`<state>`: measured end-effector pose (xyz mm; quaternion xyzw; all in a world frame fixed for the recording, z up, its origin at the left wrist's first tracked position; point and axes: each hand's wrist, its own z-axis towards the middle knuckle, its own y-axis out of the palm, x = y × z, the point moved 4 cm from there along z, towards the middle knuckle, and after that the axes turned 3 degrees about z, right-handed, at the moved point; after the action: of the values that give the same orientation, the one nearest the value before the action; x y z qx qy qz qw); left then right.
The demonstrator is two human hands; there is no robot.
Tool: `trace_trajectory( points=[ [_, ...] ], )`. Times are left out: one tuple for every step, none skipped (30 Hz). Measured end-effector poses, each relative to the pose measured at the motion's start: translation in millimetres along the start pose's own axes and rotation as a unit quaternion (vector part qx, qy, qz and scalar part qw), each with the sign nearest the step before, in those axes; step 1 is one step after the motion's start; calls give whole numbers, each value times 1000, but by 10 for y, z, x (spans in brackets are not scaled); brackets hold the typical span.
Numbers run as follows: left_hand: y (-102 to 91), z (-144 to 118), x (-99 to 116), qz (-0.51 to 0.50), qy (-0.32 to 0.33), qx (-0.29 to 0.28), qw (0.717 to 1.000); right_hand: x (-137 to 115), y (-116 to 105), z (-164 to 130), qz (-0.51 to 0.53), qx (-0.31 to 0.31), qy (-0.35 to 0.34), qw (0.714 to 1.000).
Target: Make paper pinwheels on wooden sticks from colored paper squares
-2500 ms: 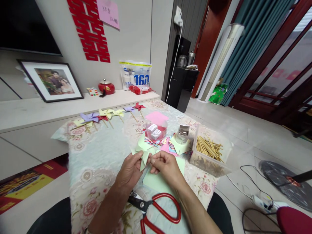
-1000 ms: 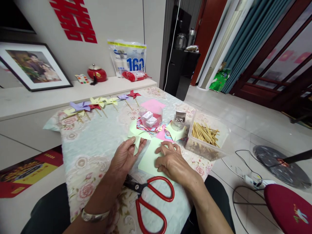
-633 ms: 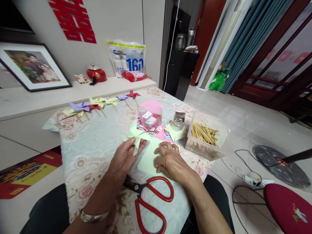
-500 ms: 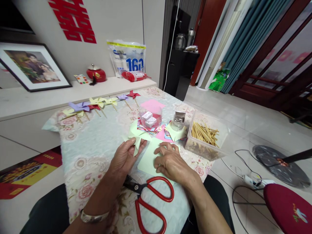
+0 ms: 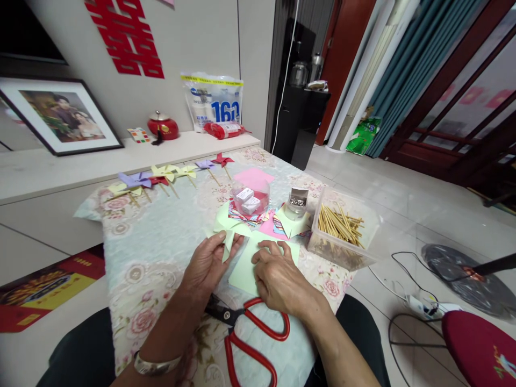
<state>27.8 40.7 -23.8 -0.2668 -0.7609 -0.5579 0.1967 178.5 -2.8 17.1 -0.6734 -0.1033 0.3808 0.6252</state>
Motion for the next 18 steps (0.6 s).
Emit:
trace_trajectory(
  points=[
    [-2, -1, 2, 2, -1, 1, 1000, -9, 0, 8, 0, 5, -1, 1000],
    [-4, -2, 5, 3, -1, 4, 1000, -15, -8, 14, 3, 12, -2, 1000],
    [-3, -3, 8, 4, 0, 8, 1000, -16, -23, 17, 10, 21, -3, 1000],
    [1, -4, 13, 6, 2, 12, 1000, -11, -46, 17, 22, 31, -2, 999],
    [9, -4, 16, 10, 5, 14, 1000, -1, -77, 14, 39, 42, 1, 998],
    [21, -5, 20, 16, 9, 13, 1000, 12, -116, 8, 61, 54, 4, 997],
    [37, -6, 22, 24, 13, 10, 1000, 27, -160, 2, 87, 66, 9, 994],
    [54, -8, 20, 35, 15, 7, 999, 40, -209, -4, 111, 79, 14, 991],
    [71, -11, 18, 47, 20, 2, 999, 50, -262, -7, 133, 93, 18, 987],
    [87, -16, 17, 59, 27, -1, 998, 53, -315, -6, 149, 106, 23, 983],
    [101, -23, 18, 71, 39, -4, 997, 50, -365, 1, 160, 120, 26, 979],
    [112, -32, 18, 84, 51, -7, 995, 37, -410, 13, 166, 132, 28, 977],
    [120, -41, 15, 96, 62, -11, 993, 18, -446, 32, 169, 144, 27, 975],
    [127, -51, 12, 108, 71, -16, 991, -9, -474, 55, 171, 158, 21, 972],
    [130, -60, 6, 121, 78, -21, 989, -39, -493, 81, 171, 174, 11, 970],
    [131, -68, -2, 134, 82, -24, 987, -69, -503, 107, 168, 193, -2, 967],
    [129, -75, -11, 146, 85, -26, 985, -94, -504, 131, 161, 214, -16, 963],
    [126, -81, -21, 158, 88, -27, 983, -112, -495, 153, 151, 233, -25, 960]
  ],
)
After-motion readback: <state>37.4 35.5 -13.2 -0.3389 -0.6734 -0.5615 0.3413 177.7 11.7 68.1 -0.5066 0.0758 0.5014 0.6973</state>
